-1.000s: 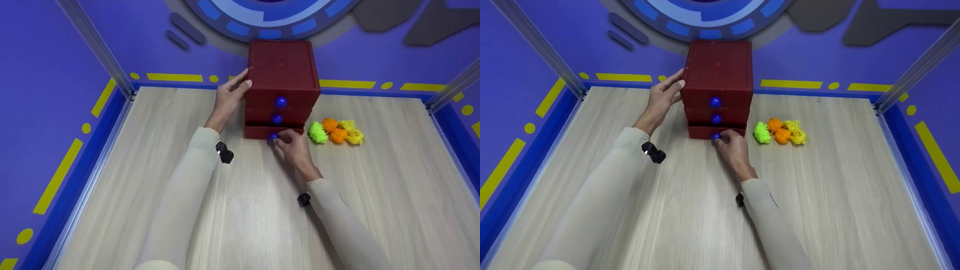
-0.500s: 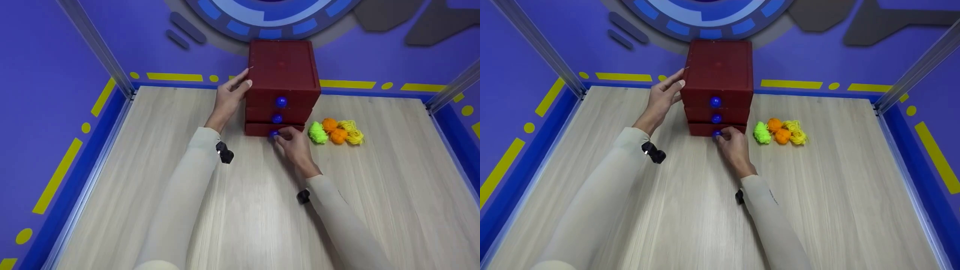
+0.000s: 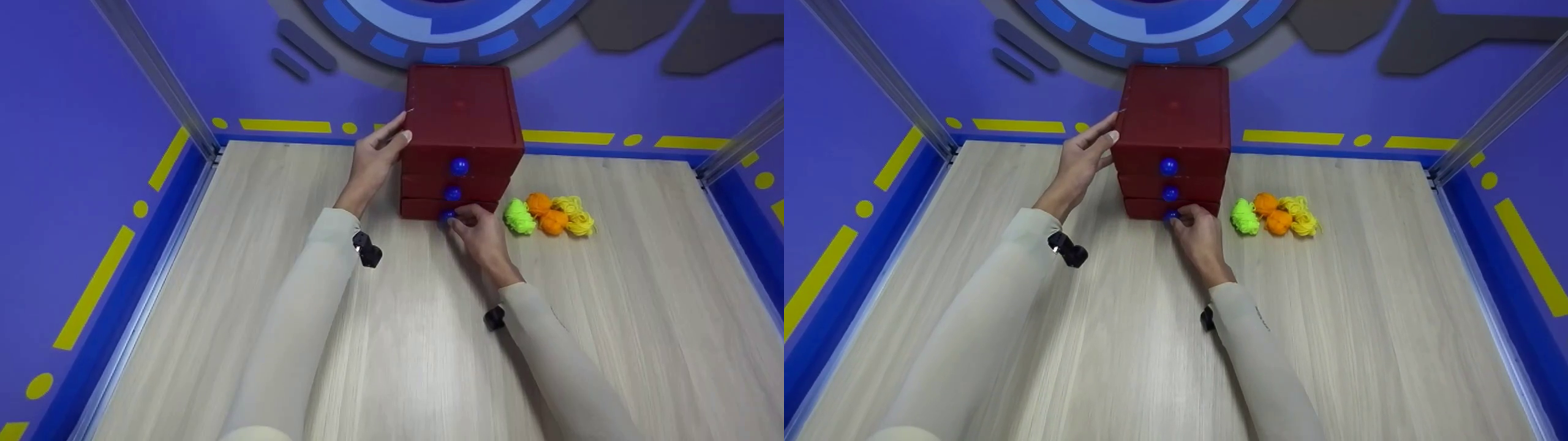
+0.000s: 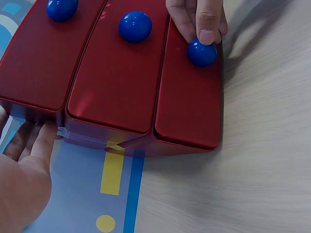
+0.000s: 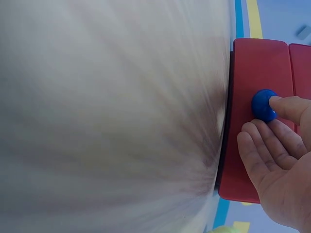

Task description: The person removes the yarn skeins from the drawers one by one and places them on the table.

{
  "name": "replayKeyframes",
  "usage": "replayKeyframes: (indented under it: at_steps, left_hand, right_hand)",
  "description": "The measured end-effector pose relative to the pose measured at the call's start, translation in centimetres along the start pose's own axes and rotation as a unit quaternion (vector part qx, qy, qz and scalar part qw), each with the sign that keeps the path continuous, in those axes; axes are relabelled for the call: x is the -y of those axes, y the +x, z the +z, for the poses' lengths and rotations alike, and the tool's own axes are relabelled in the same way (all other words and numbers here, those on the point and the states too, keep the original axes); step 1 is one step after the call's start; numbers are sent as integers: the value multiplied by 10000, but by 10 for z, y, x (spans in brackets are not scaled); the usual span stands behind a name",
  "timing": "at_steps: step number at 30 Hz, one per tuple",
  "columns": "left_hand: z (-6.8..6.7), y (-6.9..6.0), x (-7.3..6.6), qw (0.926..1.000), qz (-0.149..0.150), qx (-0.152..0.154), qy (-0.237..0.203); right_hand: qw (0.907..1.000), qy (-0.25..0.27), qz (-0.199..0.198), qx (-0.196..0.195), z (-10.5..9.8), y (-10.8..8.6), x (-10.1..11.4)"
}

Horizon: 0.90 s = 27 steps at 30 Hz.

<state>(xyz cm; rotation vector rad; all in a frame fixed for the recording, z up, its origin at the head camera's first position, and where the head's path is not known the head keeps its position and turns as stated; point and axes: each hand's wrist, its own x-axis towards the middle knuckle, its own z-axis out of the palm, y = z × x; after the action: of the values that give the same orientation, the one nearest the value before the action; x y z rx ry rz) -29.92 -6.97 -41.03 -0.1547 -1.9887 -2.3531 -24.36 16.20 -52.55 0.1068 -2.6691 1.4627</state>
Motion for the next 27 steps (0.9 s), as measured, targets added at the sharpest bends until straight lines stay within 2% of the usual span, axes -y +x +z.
replayKeyframes:
  at_steps: [8,15,27]
  left_hand:
    - [0,0,0,10000,60,-10,-71]
    - [1,1,1,9999,48,-25,-164]
    - [3,1,1,9996,93,-16,-275]
  right_hand:
    - [9997,185,-65,-149,2,3,-1]
    - [9995,283,-7,-113,2,3,-2]
    - [9998,152,31,-113,1,3,0]
